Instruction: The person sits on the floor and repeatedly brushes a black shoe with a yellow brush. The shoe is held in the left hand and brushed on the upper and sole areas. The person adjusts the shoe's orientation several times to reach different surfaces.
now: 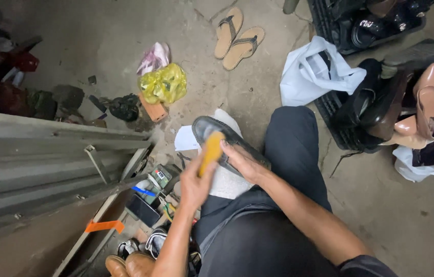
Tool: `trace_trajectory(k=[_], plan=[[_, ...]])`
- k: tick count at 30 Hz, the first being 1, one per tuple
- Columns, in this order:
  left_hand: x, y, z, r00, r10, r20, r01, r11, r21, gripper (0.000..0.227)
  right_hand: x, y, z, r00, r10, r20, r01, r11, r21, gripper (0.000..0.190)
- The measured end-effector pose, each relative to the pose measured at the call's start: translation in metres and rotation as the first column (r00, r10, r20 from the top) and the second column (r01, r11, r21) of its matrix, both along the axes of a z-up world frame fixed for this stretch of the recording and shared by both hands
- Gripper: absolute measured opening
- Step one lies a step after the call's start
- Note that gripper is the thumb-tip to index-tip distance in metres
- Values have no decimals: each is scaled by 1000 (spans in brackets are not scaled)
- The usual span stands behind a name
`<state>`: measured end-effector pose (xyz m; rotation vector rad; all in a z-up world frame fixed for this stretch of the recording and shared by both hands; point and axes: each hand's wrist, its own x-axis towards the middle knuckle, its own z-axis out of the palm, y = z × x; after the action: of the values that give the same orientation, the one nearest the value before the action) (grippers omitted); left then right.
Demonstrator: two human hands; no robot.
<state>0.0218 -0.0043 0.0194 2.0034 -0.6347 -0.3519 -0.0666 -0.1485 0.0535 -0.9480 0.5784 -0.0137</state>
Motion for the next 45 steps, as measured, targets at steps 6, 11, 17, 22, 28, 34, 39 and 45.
trace_trajectory(k=[6,11,17,22,28,34,39,45], plan=[[-1,1,0,999,3,-47,-4,1000,-31,47,-7,1,-4,999,7,-41,-9,999,-49,97],[-11,15,-1,986,-166,-4,166,986,-27,48,-4,3,-52,992,9,129,-4,999,-40,65],[-21,12,6,994,-104,21,105,993,-57,43,2,6,63,943,224,-247,-290,916,-276,95],[5,22,-12,999,-29,16,29,999,-18,43,-6,2,19,982,145,-118,-169,960,-223,81],[-20,23,-20,999,-51,-4,51,999,6,43,-5,6,12,991,101,-92,-123,954,-274,81],[-11,22,-20,998,-60,5,60,998,13,53,-6,4,-14,985,164,-47,-171,949,-263,78],[1,30,-32,976,-217,9,216,972,88,46,-16,-5,-43,989,146,-36,-149,983,-107,73],[-20,7,0,997,-81,18,81,996,-41,44,-7,-2,-39,994,102,41,-86,954,-286,58]])
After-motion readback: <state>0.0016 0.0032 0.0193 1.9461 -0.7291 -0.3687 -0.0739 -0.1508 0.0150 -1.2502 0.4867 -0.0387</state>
